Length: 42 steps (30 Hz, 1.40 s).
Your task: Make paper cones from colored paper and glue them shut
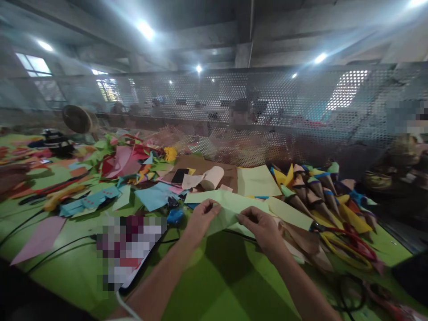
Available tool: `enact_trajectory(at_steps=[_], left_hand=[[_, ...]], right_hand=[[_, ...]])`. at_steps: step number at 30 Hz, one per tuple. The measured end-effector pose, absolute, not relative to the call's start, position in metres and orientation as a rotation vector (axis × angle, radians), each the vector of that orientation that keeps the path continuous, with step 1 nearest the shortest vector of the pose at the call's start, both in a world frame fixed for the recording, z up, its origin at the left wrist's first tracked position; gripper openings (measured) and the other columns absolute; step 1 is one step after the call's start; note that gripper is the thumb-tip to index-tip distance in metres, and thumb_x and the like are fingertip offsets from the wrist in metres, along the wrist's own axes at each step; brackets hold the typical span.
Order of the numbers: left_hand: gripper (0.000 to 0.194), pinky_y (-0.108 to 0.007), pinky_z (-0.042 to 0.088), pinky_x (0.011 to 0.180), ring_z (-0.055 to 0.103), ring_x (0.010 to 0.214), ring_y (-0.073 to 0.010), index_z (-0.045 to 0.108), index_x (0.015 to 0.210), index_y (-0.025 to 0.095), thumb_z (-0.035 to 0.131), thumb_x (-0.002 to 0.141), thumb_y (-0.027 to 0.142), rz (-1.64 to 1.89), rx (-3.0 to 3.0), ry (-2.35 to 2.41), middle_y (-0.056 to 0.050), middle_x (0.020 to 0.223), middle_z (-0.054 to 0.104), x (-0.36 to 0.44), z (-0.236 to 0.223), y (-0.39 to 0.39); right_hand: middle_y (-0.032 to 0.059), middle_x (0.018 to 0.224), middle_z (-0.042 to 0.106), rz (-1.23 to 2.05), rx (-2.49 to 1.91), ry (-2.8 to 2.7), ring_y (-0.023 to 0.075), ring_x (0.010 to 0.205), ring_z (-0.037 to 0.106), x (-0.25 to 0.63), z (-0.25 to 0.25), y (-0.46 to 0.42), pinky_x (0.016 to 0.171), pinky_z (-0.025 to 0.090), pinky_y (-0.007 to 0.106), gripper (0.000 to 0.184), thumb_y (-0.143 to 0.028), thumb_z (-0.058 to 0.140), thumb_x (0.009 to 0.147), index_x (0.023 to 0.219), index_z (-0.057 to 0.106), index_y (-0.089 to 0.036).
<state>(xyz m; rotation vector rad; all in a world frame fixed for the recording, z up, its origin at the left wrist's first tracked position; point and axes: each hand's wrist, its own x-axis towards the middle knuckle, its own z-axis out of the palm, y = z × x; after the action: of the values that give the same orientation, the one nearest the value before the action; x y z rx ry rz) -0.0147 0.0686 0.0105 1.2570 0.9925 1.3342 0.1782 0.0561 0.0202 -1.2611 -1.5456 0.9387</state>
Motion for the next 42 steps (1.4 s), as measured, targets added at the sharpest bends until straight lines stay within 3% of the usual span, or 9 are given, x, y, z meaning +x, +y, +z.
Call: enact_trajectory(at_steps=[8, 12, 20, 24, 28, 32, 37, 42], left_hand=[[0.023, -0.025, 0.04, 0.067, 0.051, 0.068, -0.0134, 0.062, 0.075, 0.016, 0.07, 0.074, 0.038, 1.302, 1.258, 0.858, 0.0, 0.072, 0.06, -0.012, 0.003, 0.071], [0.018, -0.025, 0.042, 0.067, 0.052, 0.071, -0.0142, 0.064, 0.075, 0.016, 0.068, 0.076, 0.033, 1.307, 1.39, 0.952, 0.0, 0.073, 0.061, -0.014, 0.003, 0.071], [0.023, -0.025, 0.045, 0.069, 0.059, 0.077, -0.0185, 0.072, 0.087, 0.014, 0.069, 0.076, 0.033, 1.177, 1.514, 0.961, -0.002, 0.081, 0.069, -0.014, 0.003, 0.069], [0.018, -0.024, 0.042, 0.066, 0.06, 0.076, -0.0185, 0.073, 0.086, 0.014, 0.066, 0.077, 0.028, 1.077, 1.694, 1.105, -0.002, 0.08, 0.07, -0.018, 0.005, 0.071], [0.007, -0.024, 0.034, 0.06, 0.059, 0.069, -0.0179, 0.072, 0.075, 0.018, 0.066, 0.075, 0.022, 0.952, 1.897, 1.317, -0.001, 0.068, 0.066, -0.018, 0.009, 0.065], [0.007, -0.026, 0.029, 0.058, 0.06, 0.068, -0.0196, 0.071, 0.07, 0.022, 0.067, 0.076, 0.023, 0.861, 2.067, 1.398, -0.002, 0.064, 0.065, -0.014, 0.012, 0.057], [0.002, -0.026, 0.036, 0.062, 0.06, 0.071, -0.019, 0.07, 0.072, 0.02, 0.07, 0.071, 0.022, 1.108, 1.753, 1.278, -0.002, 0.069, 0.067, -0.021, 0.01, 0.068], [0.024, -0.025, 0.044, 0.065, 0.058, 0.067, -0.0152, 0.066, 0.081, 0.015, 0.073, 0.068, 0.035, 1.351, 1.196, 0.966, -0.003, 0.072, 0.066, -0.023, 0.001, 0.084]], right_hand=[[0.0024, 0.067, 0.065, 0.986, -1.248, -1.54, 0.0197, 0.069, 0.057, 0.179, 0.024, 0.056, 0.068, 0.046, 0.031, 0.041, -0.062, 0.072, 0.069, 0.068, 0.067, -0.022], [0.0044, 0.084, 0.073, 0.858, -1.29, -1.656, 0.0243, 0.083, 0.063, 0.175, 0.024, 0.054, 0.078, 0.047, 0.034, 0.039, -0.059, 0.073, 0.07, 0.085, 0.073, -0.023], [0.0001, 0.061, 0.062, 0.933, -1.295, -1.545, 0.016, 0.059, 0.051, 0.178, 0.017, 0.058, 0.056, 0.041, 0.029, 0.04, -0.06, 0.075, 0.066, 0.07, 0.069, -0.02], [0.0022, 0.067, 0.065, 0.792, -1.308, -1.647, 0.0194, 0.066, 0.057, 0.18, 0.017, 0.059, 0.064, 0.045, 0.032, 0.033, -0.054, 0.073, 0.07, 0.072, 0.07, -0.021], [0.0058, 0.094, 0.071, 0.557, -1.22, -1.85, 0.0251, 0.091, 0.062, 0.172, 0.019, 0.052, 0.083, 0.047, 0.038, 0.028, -0.039, 0.072, 0.076, 0.1, 0.073, -0.025], [0.0045, 0.081, 0.069, 0.468, -1.227, -1.878, 0.0242, 0.083, 0.062, 0.166, 0.02, 0.047, 0.077, 0.047, 0.036, 0.013, -0.036, 0.069, 0.079, 0.084, 0.073, -0.024], [0.0029, 0.072, 0.067, 0.73, -1.303, -1.545, 0.0213, 0.071, 0.059, 0.175, 0.02, 0.054, 0.068, 0.045, 0.034, 0.027, -0.047, 0.073, 0.071, 0.075, 0.069, -0.021], [0.0003, 0.066, 0.062, 1.015, -1.228, -1.347, 0.0168, 0.066, 0.053, 0.173, 0.021, 0.054, 0.064, 0.042, 0.03, 0.036, -0.051, 0.081, 0.062, 0.071, 0.066, -0.02]])
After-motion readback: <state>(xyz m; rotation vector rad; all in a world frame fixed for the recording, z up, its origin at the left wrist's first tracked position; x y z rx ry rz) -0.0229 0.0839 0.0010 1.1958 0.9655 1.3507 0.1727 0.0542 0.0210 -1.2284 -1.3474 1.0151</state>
